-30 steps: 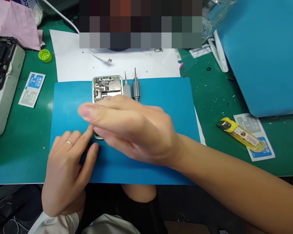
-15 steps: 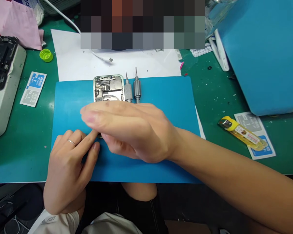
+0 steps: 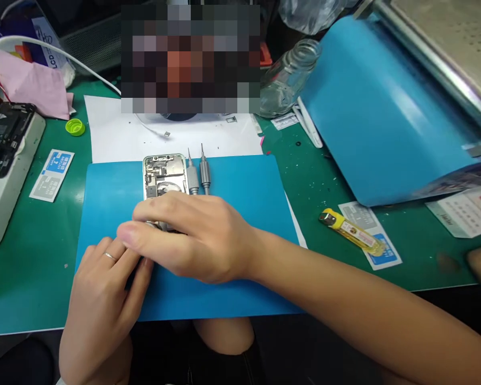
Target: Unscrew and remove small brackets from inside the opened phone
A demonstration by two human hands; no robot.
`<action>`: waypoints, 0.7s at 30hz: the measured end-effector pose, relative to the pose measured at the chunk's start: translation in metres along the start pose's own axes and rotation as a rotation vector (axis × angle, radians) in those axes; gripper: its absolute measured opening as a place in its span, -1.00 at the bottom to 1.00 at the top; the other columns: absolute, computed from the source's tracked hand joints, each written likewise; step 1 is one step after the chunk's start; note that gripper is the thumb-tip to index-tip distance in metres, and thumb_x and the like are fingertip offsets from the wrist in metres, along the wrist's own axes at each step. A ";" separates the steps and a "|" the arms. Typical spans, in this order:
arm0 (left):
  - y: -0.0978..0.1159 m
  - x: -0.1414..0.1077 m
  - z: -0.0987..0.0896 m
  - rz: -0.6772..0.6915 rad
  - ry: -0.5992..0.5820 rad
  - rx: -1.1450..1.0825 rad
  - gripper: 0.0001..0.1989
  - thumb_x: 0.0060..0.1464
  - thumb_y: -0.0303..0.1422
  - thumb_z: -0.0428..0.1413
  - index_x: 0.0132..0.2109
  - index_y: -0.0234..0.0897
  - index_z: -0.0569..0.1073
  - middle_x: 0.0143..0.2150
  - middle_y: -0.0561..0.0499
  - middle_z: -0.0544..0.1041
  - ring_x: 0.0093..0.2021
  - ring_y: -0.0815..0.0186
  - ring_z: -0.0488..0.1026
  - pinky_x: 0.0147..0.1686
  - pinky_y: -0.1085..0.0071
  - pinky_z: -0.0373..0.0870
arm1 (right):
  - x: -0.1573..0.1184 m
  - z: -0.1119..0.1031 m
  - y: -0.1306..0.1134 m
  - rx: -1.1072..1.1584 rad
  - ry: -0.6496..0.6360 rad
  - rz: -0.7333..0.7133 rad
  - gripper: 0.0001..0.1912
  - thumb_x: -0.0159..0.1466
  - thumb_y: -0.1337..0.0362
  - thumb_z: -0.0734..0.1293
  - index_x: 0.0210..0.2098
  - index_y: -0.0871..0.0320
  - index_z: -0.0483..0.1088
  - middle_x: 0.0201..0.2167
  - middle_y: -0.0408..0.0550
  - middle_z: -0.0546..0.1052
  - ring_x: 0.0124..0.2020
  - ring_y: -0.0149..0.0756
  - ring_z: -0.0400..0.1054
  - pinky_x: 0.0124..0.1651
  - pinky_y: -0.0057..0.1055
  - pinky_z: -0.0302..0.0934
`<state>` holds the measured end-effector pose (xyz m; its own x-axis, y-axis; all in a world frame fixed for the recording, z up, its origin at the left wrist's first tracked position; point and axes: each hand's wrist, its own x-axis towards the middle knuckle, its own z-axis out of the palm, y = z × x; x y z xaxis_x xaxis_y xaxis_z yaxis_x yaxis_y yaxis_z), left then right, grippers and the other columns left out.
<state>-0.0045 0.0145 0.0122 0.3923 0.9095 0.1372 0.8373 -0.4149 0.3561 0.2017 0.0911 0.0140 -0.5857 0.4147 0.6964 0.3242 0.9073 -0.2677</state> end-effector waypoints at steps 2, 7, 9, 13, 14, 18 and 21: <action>0.000 0.000 0.000 0.004 -0.003 0.010 -0.81 0.50 -0.41 -0.05 -0.02 -0.24 0.47 -0.21 0.00 0.44 -0.25 0.19 0.23 -0.28 0.20 0.05 | 0.000 0.002 0.000 -0.006 0.040 0.018 -0.78 0.46 0.45 0.30 0.08 0.21 0.31 -0.11 0.07 0.65 -0.07 -0.35 0.59 -0.07 -0.41 0.56; 0.002 0.000 -0.001 0.006 -0.013 0.008 -0.78 0.50 -0.40 -0.05 -0.11 -0.25 0.47 -0.26 0.01 0.39 -0.28 0.20 0.21 -0.29 0.20 0.03 | -0.001 0.010 0.000 0.005 0.119 0.027 -0.79 0.45 0.46 0.29 0.06 0.20 0.32 -0.11 0.05 0.63 -0.07 -0.35 0.55 -0.07 -0.40 0.53; 0.001 0.001 -0.001 0.007 -0.015 0.000 -0.78 0.50 -0.40 -0.05 -0.09 -0.25 0.48 -0.26 0.01 0.40 -0.28 0.20 0.21 -0.29 0.21 0.03 | 0.000 0.012 0.001 0.013 0.168 0.030 -0.80 0.44 0.44 0.33 0.04 0.21 0.33 -0.16 0.03 0.61 -0.13 -0.35 0.53 -0.11 -0.41 0.51; 0.002 0.002 -0.001 -0.004 -0.017 0.003 -0.78 0.49 -0.40 -0.04 -0.13 -0.24 0.47 -0.28 0.01 0.40 -0.27 0.19 0.22 -0.29 0.20 0.03 | 0.001 0.010 0.002 0.013 0.150 0.038 -0.78 0.41 0.49 0.31 0.03 0.23 0.37 -0.15 0.04 0.60 -0.12 -0.34 0.52 -0.06 -0.39 0.50; 0.002 0.002 -0.001 -0.006 -0.023 0.003 -0.78 0.49 -0.40 -0.04 -0.12 -0.24 0.48 -0.26 0.00 0.42 -0.27 0.19 0.22 -0.29 0.20 0.03 | 0.002 0.009 0.002 0.012 0.137 0.027 -0.77 0.40 0.50 0.30 0.03 0.21 0.38 -0.13 0.04 0.60 -0.10 -0.33 0.53 -0.04 -0.38 0.51; 0.003 0.001 -0.002 0.006 -0.021 0.010 -0.79 0.49 -0.41 -0.05 -0.06 -0.23 0.50 -0.20 -0.03 0.47 -0.26 0.18 0.22 -0.29 0.20 0.03 | 0.002 0.007 0.001 -0.007 0.127 0.022 -0.75 0.40 0.48 0.32 0.04 0.13 0.37 -0.15 0.01 0.61 -0.13 -0.31 0.54 -0.10 -0.36 0.53; 0.003 0.000 -0.001 0.009 -0.008 0.017 -0.79 0.49 -0.41 -0.04 -0.09 -0.23 0.49 -0.24 -0.01 0.44 -0.28 0.18 0.20 -0.30 0.20 0.01 | 0.002 0.008 0.001 -0.011 0.149 0.052 -0.74 0.40 0.47 0.36 0.04 0.13 0.36 -0.19 0.00 0.61 -0.17 -0.30 0.54 -0.16 -0.33 0.53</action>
<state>-0.0025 0.0135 0.0142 0.4029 0.9056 0.1328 0.8399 -0.4235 0.3396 0.1951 0.0937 0.0099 -0.4517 0.4454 0.7730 0.3599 0.8838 -0.2989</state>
